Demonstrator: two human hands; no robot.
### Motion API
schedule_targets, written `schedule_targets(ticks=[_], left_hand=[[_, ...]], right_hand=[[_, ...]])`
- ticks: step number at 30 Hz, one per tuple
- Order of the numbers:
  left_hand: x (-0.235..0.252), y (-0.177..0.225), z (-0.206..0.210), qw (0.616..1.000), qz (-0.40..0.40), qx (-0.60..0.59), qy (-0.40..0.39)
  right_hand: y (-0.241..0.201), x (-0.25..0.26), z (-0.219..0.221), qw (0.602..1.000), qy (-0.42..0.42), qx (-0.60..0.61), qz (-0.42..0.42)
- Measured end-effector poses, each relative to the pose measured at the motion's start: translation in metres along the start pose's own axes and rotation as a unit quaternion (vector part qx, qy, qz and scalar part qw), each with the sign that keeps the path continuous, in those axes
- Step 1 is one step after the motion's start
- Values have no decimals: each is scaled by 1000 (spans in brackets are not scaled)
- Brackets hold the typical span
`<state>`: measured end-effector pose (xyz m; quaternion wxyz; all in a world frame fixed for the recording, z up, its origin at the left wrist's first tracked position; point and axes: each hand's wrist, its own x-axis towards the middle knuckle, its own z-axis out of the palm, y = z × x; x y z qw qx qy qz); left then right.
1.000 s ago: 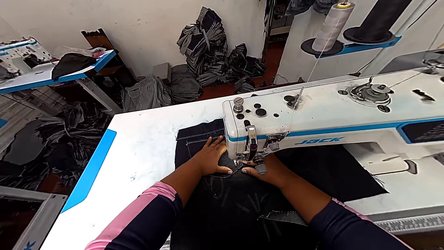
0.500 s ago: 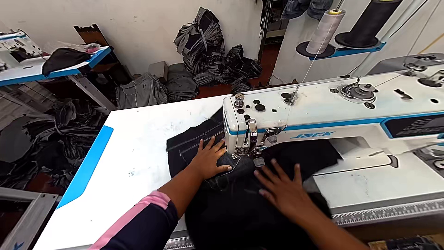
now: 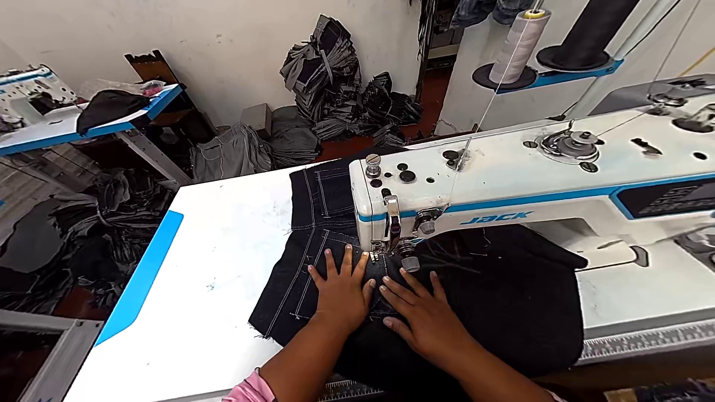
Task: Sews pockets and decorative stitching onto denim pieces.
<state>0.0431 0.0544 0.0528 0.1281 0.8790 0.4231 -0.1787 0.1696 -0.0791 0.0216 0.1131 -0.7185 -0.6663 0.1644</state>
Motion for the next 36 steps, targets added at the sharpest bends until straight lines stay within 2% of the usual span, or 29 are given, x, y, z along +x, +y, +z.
schedule_targets(ticks=[3, 10, 13, 15, 16, 18, 19, 20, 21, 23, 27, 30, 32, 33, 34, 36], left_hand=[[8, 1, -6, 1000, -10, 6, -4], [32, -6, -12, 1000, -19, -1, 24], [39, -8, -16, 999, -22, -4, 34], [39, -11, -25, 1000, -3, 21, -4], [40, -16, -31, 998, 30, 49, -26], [46, -41, -34, 980, 165, 109, -18], [52, -57, -33, 960, 247, 128, -3], [59, -71, -31, 943, 309, 127, 9], [62, -78, -26, 934, 338, 110, 21], [54, -75, -17, 948, 310, 62, 36], [8, -29, 10, 992, 110, -7, 62], [-4, -5, 9, 999, 27, -17, 38], [-5, -2, 8, 1000, 15, -22, 14], [-5, -3, 8, 1000, 15, -24, 8], [-4, -4, 7, 1000, 16, -24, 6], [-2, -6, 6, 1000, 18, -24, 9]], right_hand=[[8, 14, -13, 998, -46, 30, 1], [12, 36, -17, 998, -60, 27, 4], [15, 42, -16, 999, -41, 30, 1], [14, 43, -18, 999, -43, 30, 2], [13, 42, -19, 998, -49, 24, 8], [2, 30, -17, 998, -57, -10, 39], [-4, 19, -11, 998, -33, -31, 52], [-7, 8, 0, 997, 28, -52, 48], [-4, -1, 10, 993, 88, -66, 38], [21, -4, 13, 986, 156, -65, 16], [85, 15, -15, 976, 200, -69, -49], [59, 20, -28, 973, 192, -17, -128], [24, 13, -25, 988, 80, 4, -135], [9, 9, -25, 995, -2, 4, -98], [1, 5, -19, 998, -28, -7, -62], [-1, -1, 5, 994, 84, -46, -45]])
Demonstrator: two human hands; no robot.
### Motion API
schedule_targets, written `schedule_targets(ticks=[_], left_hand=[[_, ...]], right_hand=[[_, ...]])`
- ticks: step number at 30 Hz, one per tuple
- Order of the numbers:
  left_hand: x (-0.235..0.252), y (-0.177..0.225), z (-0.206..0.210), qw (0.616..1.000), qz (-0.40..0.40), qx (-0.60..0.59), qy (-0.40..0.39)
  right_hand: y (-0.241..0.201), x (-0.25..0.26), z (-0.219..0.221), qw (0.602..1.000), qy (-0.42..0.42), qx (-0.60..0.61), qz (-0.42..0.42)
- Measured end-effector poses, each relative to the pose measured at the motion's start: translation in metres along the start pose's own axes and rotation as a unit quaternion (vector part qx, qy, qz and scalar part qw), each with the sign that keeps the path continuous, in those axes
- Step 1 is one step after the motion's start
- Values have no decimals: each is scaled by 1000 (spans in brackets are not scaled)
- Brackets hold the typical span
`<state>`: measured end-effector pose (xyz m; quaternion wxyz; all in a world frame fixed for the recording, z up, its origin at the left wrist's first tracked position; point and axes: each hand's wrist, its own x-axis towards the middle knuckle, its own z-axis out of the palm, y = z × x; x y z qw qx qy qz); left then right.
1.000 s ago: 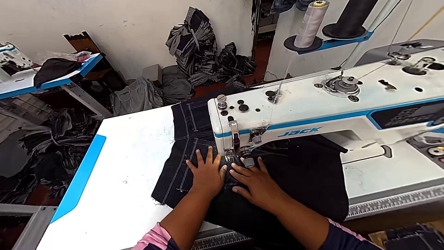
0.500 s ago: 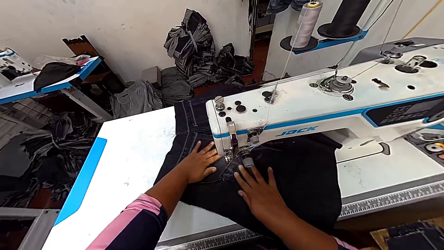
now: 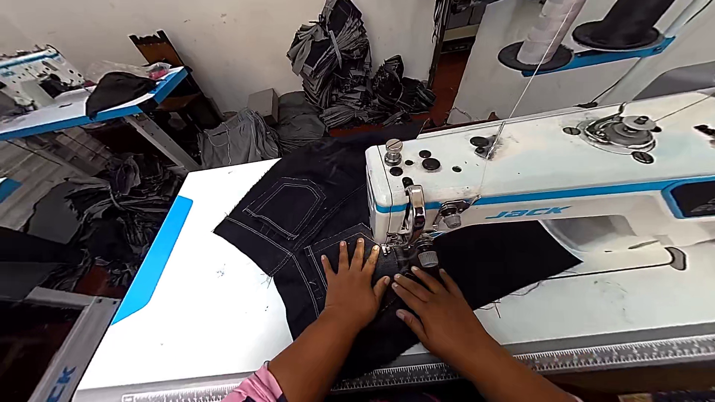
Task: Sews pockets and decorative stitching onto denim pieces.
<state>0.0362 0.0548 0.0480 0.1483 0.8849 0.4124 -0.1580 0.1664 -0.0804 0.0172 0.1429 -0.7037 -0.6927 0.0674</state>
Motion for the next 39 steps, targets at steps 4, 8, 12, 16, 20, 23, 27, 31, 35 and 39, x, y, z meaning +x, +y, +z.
schedule_targets(ticks=[4, 8, 12, 16, 20, 23, 27, 31, 35, 39], left_hand=[[11, -4, -4, 1000, -1, 9, 3], [25, -6, -11, 1000, -7, 9, 15], [34, -7, -15, 999, -14, 0, 36], [42, -5, -19, 998, -32, -7, 48], [46, -3, -25, 998, -48, 0, 36], [48, -18, -40, 996, 42, 76, 2], [66, -79, -32, 958, 270, 79, 59], [31, -52, -6, 987, 138, 9, 86], [-10, 4, -2, 997, -69, -6, -13], [-18, 21, -8, 993, -107, 6, -54]], right_hand=[[12, 3, 7, 1000, 25, 6, 7], [23, 20, -2, 999, -27, 22, 15], [32, 33, -2, 999, -23, 21, 16], [44, 47, -5, 999, -19, 47, 10], [51, 59, -16, 995, -52, 77, 21], [55, 61, -18, 996, -49, 80, 4], [59, 60, -12, 997, 2, 68, -26], [61, 41, 5, 974, 189, 66, -106], [14, -3, 2, 971, 157, 127, -127], [-12, -21, 9, 991, 83, 86, -57]])
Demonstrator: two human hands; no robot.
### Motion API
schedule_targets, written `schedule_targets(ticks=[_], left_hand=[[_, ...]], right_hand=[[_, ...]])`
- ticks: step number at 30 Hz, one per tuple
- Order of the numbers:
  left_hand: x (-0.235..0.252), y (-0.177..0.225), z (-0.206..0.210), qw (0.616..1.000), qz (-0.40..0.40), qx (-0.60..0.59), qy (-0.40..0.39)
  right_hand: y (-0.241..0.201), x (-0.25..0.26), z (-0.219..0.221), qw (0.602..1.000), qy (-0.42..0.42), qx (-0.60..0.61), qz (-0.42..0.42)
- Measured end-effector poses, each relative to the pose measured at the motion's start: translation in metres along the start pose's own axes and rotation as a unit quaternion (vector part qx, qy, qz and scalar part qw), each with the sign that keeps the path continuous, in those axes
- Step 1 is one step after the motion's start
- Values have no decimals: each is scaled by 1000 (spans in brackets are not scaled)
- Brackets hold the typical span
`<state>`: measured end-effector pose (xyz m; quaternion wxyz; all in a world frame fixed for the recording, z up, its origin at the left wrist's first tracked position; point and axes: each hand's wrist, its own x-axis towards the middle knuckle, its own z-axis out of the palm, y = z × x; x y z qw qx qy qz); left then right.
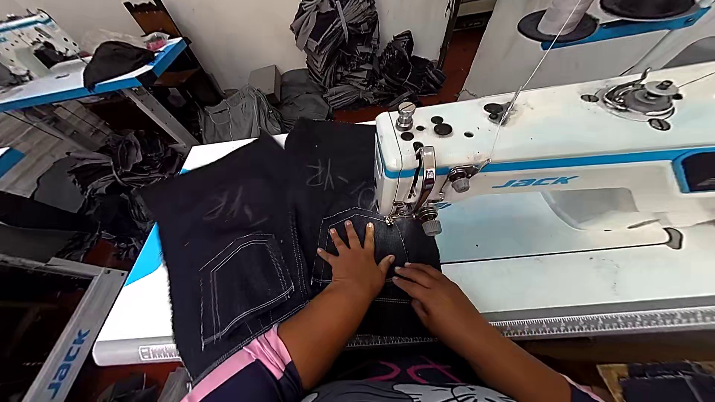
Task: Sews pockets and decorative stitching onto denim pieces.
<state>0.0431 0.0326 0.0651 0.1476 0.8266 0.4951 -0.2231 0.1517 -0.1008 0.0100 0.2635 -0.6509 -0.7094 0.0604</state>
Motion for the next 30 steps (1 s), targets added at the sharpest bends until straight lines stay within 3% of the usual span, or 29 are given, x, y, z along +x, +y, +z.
schedule_targets(ticks=[4, 9, 16, 24, 30], left_hand=[[5, -12, 15, 997, 54, 2, 62], [15, -37, 29, 973, 201, -30, 114], [20, -44, 16, 975, 205, -38, 79], [52, -44, -7, 971, 211, -41, 106], [75, -43, -25, 975, 195, -33, 97]], right_hand=[[9, -1, 11, 996, 65, -52, -23], [8, -7, 13, 991, 87, -73, -72], [1, -9, 15, 986, 82, -121, -75], [14, 18, 4, 993, -40, -113, -23], [28, 40, 6, 995, -8, -97, -31]])
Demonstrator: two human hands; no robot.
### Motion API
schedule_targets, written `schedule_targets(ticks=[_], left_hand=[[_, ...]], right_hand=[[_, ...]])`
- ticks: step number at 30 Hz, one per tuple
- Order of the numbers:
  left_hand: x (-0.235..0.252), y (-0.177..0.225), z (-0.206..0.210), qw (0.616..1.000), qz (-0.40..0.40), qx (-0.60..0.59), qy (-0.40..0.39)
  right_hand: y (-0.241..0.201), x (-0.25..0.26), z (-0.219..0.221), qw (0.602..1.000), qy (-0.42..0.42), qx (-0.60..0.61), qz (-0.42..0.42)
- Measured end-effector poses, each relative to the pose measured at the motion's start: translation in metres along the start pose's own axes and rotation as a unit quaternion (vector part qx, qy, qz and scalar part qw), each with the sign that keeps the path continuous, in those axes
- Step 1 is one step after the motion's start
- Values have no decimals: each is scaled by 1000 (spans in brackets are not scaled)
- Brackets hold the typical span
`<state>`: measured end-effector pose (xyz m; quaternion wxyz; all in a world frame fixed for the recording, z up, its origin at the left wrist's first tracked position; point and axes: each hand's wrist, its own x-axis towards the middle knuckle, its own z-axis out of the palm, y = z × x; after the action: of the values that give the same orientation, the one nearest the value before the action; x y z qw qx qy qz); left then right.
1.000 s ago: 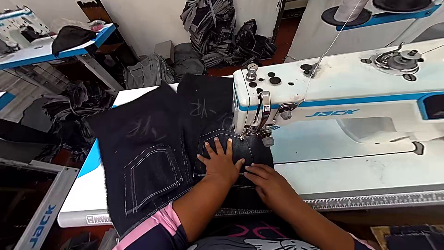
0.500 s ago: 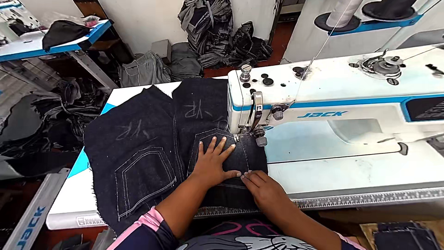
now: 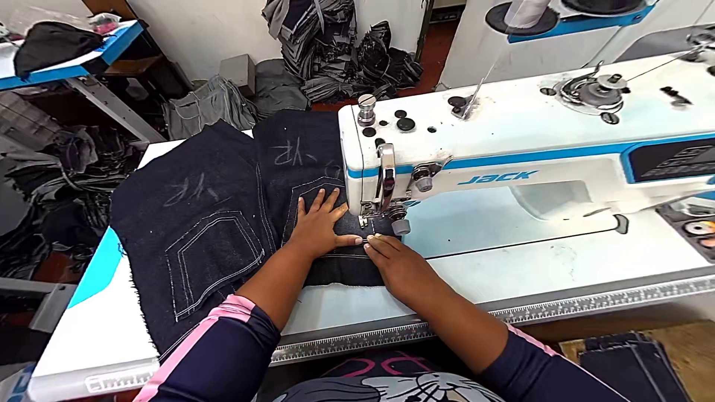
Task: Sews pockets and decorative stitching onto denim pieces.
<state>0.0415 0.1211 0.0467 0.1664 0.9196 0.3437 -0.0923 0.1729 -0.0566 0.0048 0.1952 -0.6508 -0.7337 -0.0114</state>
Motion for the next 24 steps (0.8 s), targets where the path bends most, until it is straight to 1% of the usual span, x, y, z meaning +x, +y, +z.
schedule_targets(ticks=[4, 8, 11, 13, 15, 17, 19, 22, 23, 24], left_hand=[[15, -6, -6, 1000, 4, 6, 20], [30, -10, -14, 1000, -6, 14, 15], [35, -10, -20, 1000, -17, 16, 18], [33, -7, -20, 999, -42, 7, 28], [23, 2, -16, 995, -89, 7, 52], [6, 16, -7, 989, -131, 2, 70], [-8, 25, 5, 986, -155, -14, 60], [-13, 23, 15, 988, -146, -20, 54], [-12, 21, 14, 989, -140, -17, 45], [-12, 20, 13, 990, -133, -14, 37]], right_hand=[[1, 7, 5, 1000, 0, -6, 20], [2, 10, 11, 999, 13, 13, 44], [3, 12, 9, 998, -1, 19, 61], [5, 13, 7, 995, 3, 44, 89], [8, 15, 4, 988, 8, 69, 140], [10, 20, -2, 982, -23, 67, 176], [10, 23, -3, 980, -54, 45, 186], [7, 21, -1, 982, -69, 8, 173], [4, 19, -2, 982, -81, -10, 171], [-2, 17, -6, 978, -110, -29, 173]])
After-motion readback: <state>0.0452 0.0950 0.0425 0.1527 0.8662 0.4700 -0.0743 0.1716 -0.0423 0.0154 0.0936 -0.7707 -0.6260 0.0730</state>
